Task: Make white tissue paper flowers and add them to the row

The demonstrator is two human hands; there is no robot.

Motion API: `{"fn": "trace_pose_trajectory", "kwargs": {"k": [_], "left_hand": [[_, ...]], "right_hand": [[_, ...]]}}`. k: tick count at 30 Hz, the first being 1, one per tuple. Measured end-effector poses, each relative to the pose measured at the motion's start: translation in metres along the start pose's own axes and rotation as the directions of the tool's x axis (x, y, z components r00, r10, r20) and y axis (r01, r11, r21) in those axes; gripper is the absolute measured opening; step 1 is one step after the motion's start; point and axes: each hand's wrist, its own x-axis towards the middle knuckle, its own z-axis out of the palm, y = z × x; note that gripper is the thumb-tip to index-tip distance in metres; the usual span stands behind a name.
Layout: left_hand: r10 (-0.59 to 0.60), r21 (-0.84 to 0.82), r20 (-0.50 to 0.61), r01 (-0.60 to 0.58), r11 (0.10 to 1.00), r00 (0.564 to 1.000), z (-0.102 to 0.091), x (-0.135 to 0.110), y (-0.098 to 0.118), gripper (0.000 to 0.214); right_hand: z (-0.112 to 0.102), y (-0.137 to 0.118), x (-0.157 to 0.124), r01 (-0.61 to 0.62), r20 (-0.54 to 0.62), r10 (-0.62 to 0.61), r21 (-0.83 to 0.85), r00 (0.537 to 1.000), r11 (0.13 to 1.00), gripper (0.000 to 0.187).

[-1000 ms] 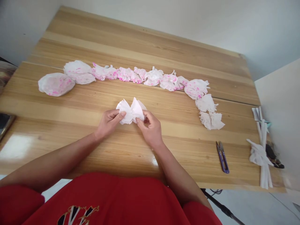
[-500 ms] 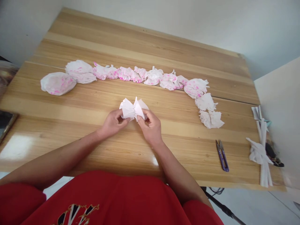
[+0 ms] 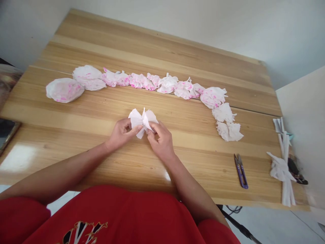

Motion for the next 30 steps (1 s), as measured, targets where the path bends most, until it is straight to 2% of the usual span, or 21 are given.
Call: {"fn": "trace_pose_trajectory", "kwargs": {"k": [2, 4, 7, 10, 16, 20, 22, 25, 30], "left_hand": [[-0.027, 0.013, -0.005, 0.027, 1.000, 1.000, 0.002, -0.001, -0.002, 0.038], [-0.032, 0.007, 0.008, 0.032, 0.999, 0.999, 0.002, -0.001, -0.003, 0.039], [-0.044, -0.017, 0.028, 0.044, 0.999, 0.999, 0.000, -0.001, -0.002, 0.041], [-0.047, -0.022, 0.046, 0.048, 0.999, 0.998, -0.002, -0.001, 0.000, 0.042], [0.031, 0.074, 0.063, -0.035, 0.997, 0.998, -0.001, -0.002, -0.001, 0.042], [0.031, 0.056, 0.077, -0.035, 0.998, 0.997, 0.000, -0.002, 0.000, 0.042], [0.013, 0.037, 0.079, -0.016, 0.999, 0.997, -0.001, -0.002, 0.001, 0.045], [-0.012, -0.003, 0.079, 0.013, 1.000, 0.997, -0.004, -0.002, 0.003, 0.051], [-0.014, -0.029, 0.093, 0.016, 0.999, 0.996, -0.006, -0.002, 0.004, 0.057]], "right_hand": [[-0.001, -0.001, 0.000, -0.016, -0.011, 0.016, 0.015, 1.000, 1.000, 0.016], [-0.002, -0.001, 0.002, -0.099, -0.044, 0.102, 0.082, 0.994, 0.992, 0.015], [-0.003, -0.001, 0.005, -0.254, -0.053, 0.273, 0.230, 0.961, 0.939, 0.016], [-0.004, -0.003, 0.007, -0.313, -0.026, 0.337, 0.305, 0.941, 0.899, 0.019], [-0.003, -0.004, 0.004, -0.221, -0.053, 0.236, 0.201, 0.970, 0.954, 0.018], [-0.005, -0.004, 0.006, -0.257, -0.110, 0.291, 0.251, 0.951, 0.933, 0.021], [-0.008, -0.006, 0.006, -0.242, -0.085, 0.274, 0.272, 0.958, 0.931, 0.024], [-0.010, -0.008, 0.002, -0.155, -0.013, 0.162, 0.234, 0.987, 0.960, 0.029], [-0.008, -0.006, -0.007, -0.043, 0.052, 0.031, 0.237, 0.998, 0.971, 0.050]]}}
